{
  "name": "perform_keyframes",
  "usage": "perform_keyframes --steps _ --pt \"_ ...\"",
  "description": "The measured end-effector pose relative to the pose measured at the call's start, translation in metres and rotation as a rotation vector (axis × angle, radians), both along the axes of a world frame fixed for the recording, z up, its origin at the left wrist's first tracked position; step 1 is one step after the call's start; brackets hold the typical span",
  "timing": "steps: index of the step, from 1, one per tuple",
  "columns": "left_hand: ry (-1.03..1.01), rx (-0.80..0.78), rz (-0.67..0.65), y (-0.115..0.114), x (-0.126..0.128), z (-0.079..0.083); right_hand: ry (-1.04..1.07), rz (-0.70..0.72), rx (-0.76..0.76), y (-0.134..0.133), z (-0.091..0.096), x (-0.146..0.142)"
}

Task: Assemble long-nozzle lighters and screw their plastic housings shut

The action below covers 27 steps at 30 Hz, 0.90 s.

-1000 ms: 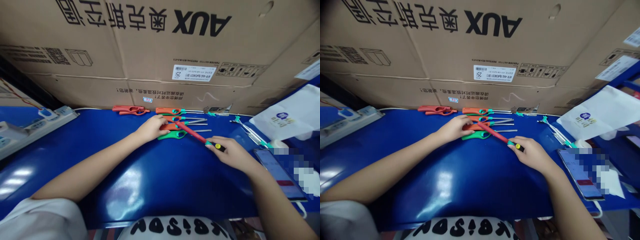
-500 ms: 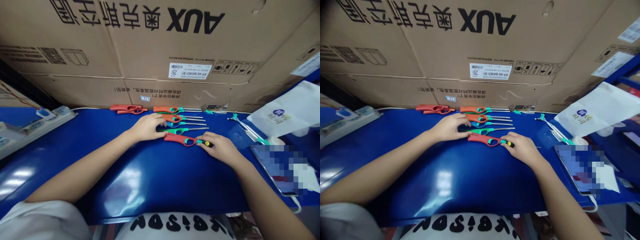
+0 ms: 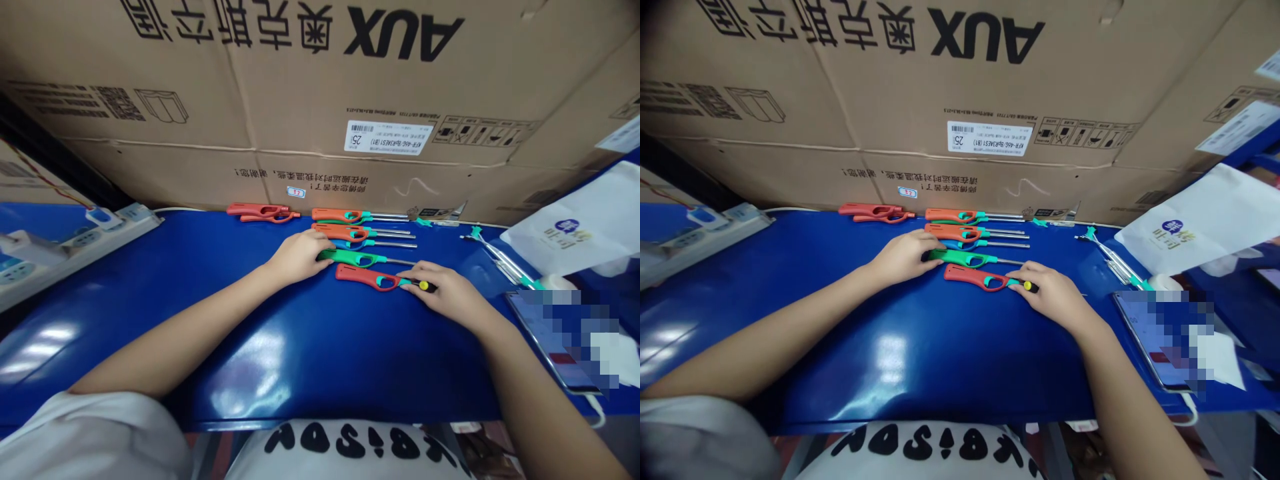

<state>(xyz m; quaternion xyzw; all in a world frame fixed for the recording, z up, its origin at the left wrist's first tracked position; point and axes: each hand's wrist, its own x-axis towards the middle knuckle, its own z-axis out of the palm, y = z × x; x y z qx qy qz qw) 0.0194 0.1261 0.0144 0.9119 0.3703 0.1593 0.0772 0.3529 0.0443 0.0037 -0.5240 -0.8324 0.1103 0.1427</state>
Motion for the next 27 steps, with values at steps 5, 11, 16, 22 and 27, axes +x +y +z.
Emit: perform_keyframes --steps 5,11,16,22,27 --pt "-0.06 0.045 0.048 -0.009 -0.009 0.001 0.002 0.023 -0.022 -0.001 0.0 -0.002" --pt "-0.142 -0.045 -0.043 -0.041 -0.019 0.007 0.071 0.069 -0.044 -0.006 0.013 -0.019" --pt "-0.077 -0.075 -0.067 -0.073 -0.004 -0.002 0.26 0.06 0.053 -0.009 0.042 -0.059" --pt "-0.117 -0.108 -0.044 -0.077 0.011 -0.016 0.366 0.207 0.258 0.003 0.089 -0.109" --pt "-0.164 -0.207 -0.059 -0.096 -0.001 -0.014 0.503 0.203 0.283 0.016 0.08 -0.135"
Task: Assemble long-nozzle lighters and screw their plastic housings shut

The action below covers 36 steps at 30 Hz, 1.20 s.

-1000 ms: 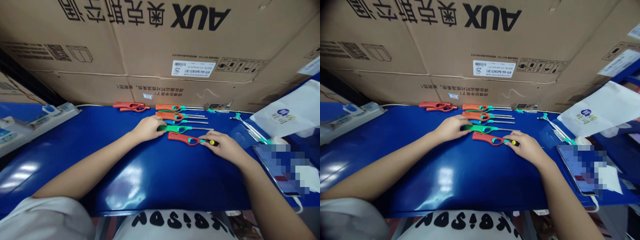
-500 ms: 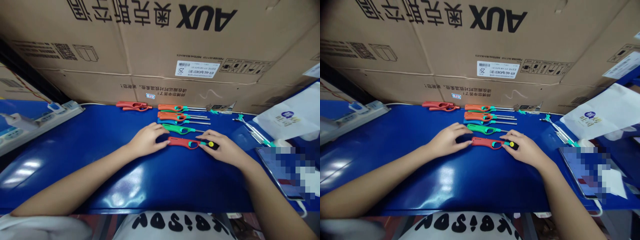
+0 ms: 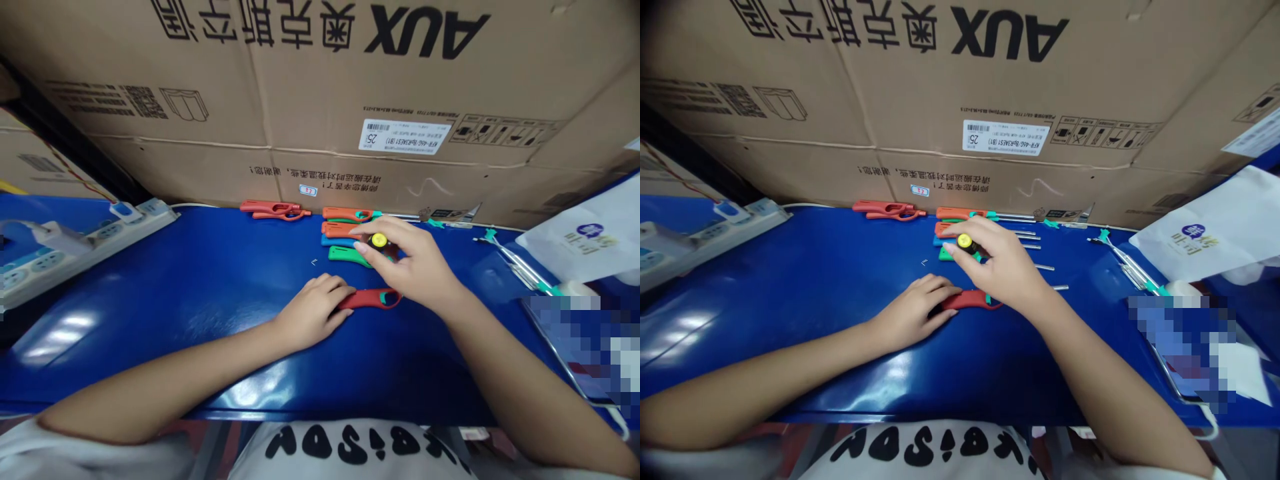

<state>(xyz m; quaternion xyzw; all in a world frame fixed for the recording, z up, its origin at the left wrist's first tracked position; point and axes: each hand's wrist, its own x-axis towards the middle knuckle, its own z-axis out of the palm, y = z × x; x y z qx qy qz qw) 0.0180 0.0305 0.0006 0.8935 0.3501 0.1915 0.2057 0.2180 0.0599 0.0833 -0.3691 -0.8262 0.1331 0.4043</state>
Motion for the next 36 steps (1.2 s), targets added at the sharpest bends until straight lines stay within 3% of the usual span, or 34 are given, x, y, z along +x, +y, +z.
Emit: perform_keyframes --steps 2,5,10,16,22,29,36 --pt "-0.026 -0.043 -0.019 -0.007 -0.008 0.0 0.245 -0.085 -0.146 0.002 -0.019 -0.008" --pt "-0.12 -0.096 -0.027 -0.011 -0.015 -0.004 0.523 -0.105 -0.377 0.002 -0.05 -0.019" --pt "-0.183 -0.126 -0.011 -0.008 -0.015 -0.01 0.612 -0.089 -0.439 0.0 -0.075 -0.025" --pt "-0.224 -0.136 -0.011 -0.009 -0.015 -0.011 0.636 -0.13 -0.393 -0.004 -0.062 -0.024" --pt "-0.456 -0.227 0.046 -0.017 -0.01 -0.003 0.776 -0.207 -0.363 -0.013 -0.047 -0.009" --pt "-0.659 -0.583 0.259 -0.019 -0.008 -0.002 0.972 -0.279 -0.507 -0.016 -0.057 0.013" --pt "-0.66 -0.671 0.198 -0.008 -0.013 -0.009 1.008 -0.275 -0.598 -0.007 -0.063 0.025"
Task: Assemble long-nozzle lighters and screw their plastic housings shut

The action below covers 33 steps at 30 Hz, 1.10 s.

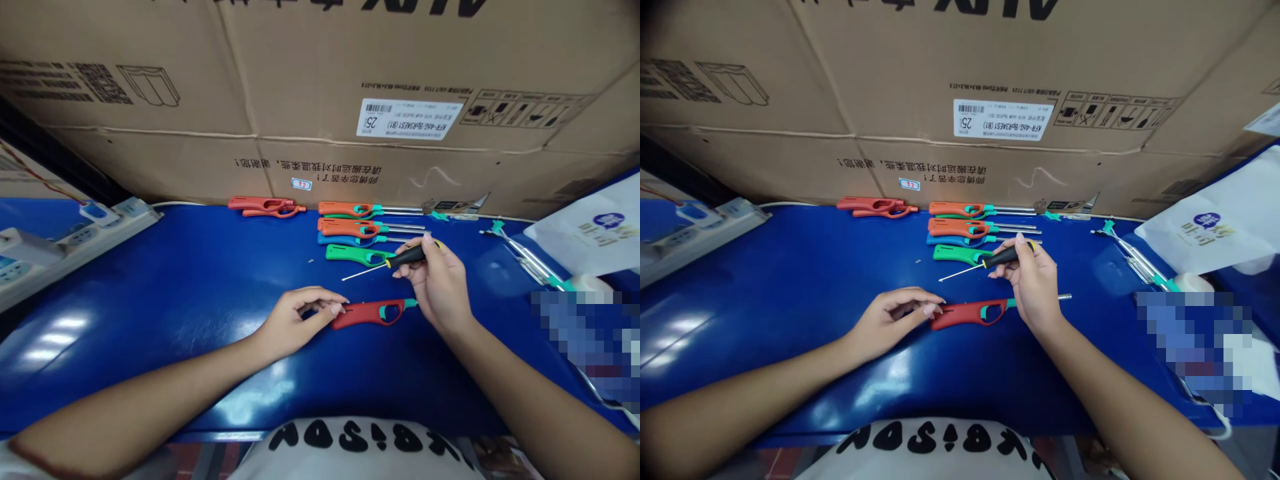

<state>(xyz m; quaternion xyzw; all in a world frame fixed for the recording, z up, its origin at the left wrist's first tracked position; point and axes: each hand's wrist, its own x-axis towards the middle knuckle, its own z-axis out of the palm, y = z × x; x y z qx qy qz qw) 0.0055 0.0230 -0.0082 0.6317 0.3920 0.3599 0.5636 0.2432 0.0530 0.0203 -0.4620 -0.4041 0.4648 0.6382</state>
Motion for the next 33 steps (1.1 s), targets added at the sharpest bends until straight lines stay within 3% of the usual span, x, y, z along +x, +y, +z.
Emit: perform_keyframes --steps 20,33 --pt "-0.045 -0.12 0.089 0.002 -0.001 0.009 0.076 0.111 -0.016 -0.008 -0.005 -0.01" --pt "0.023 -0.007 0.135 0.001 0.0 0.007 0.085 0.104 -0.004 -0.009 -0.001 -0.012"
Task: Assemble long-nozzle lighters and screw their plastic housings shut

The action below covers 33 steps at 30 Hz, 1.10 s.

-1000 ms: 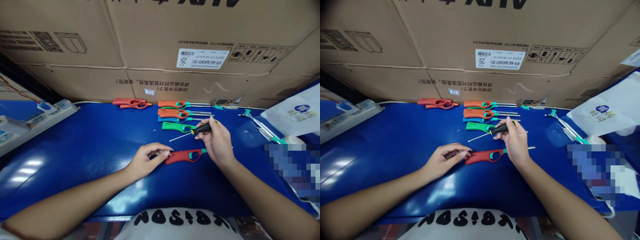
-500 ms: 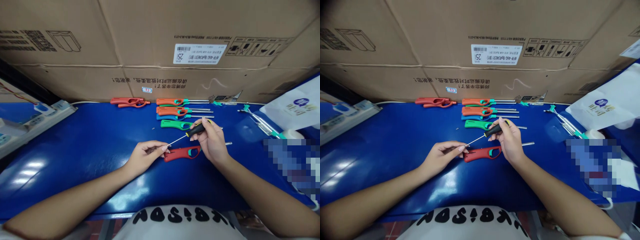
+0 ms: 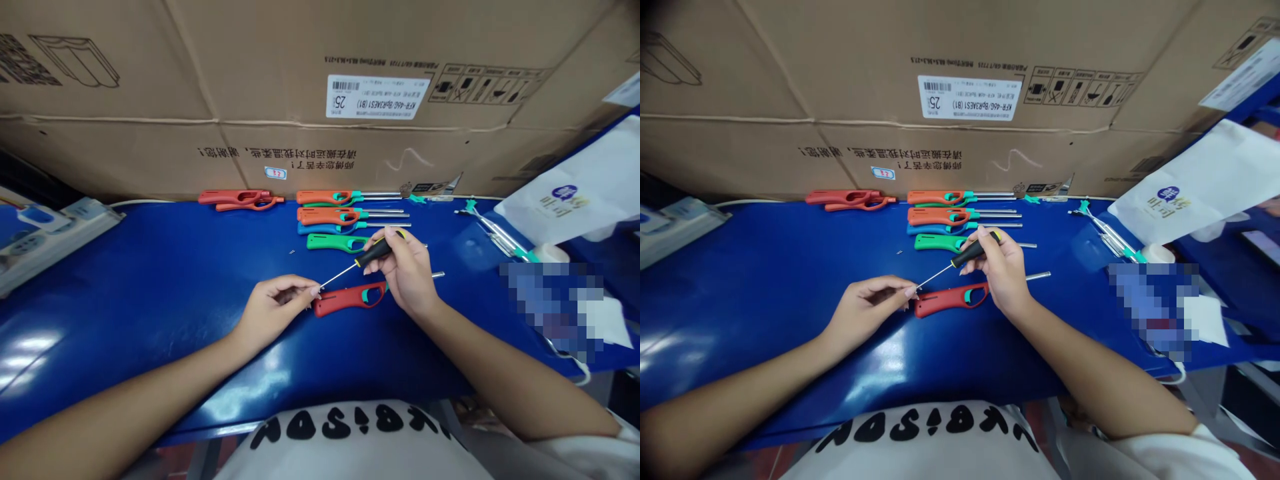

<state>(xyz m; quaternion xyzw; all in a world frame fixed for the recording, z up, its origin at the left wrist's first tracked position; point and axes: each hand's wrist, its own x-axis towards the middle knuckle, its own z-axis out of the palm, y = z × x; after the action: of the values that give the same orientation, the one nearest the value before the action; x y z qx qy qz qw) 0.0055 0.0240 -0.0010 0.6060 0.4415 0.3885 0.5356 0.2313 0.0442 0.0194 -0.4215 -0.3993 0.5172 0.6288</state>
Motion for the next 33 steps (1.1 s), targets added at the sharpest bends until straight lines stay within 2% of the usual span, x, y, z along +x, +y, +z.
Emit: perform_keyframes --steps 11,18,20,24,26,29,33 --pt "-0.105 -0.129 -0.004 -0.003 0.003 -0.003 0.0 -0.001 0.032 -0.008 0.002 -0.004" --pt "-0.188 -0.121 0.015 -0.001 0.002 -0.001 0.003 -0.037 0.052 -0.006 0.004 -0.001" --pt "-0.312 -0.23 0.06 0.001 0.002 -0.001 0.007 -0.049 0.074 -0.006 0.004 0.0" --pt "-0.737 -0.665 0.143 0.005 0.004 0.002 -0.029 -0.056 0.137 -0.008 0.003 0.0" --pt "-0.881 -0.819 0.173 0.006 0.005 0.006 -0.064 -0.059 0.168 -0.011 0.001 -0.001" --pt "-0.967 -0.927 0.211 0.005 0.005 0.011 -0.115 -0.039 0.195 -0.016 -0.002 -0.004" --pt "-0.981 -0.962 0.222 0.004 0.005 0.013 -0.161 -0.015 0.208 -0.021 -0.006 -0.005"
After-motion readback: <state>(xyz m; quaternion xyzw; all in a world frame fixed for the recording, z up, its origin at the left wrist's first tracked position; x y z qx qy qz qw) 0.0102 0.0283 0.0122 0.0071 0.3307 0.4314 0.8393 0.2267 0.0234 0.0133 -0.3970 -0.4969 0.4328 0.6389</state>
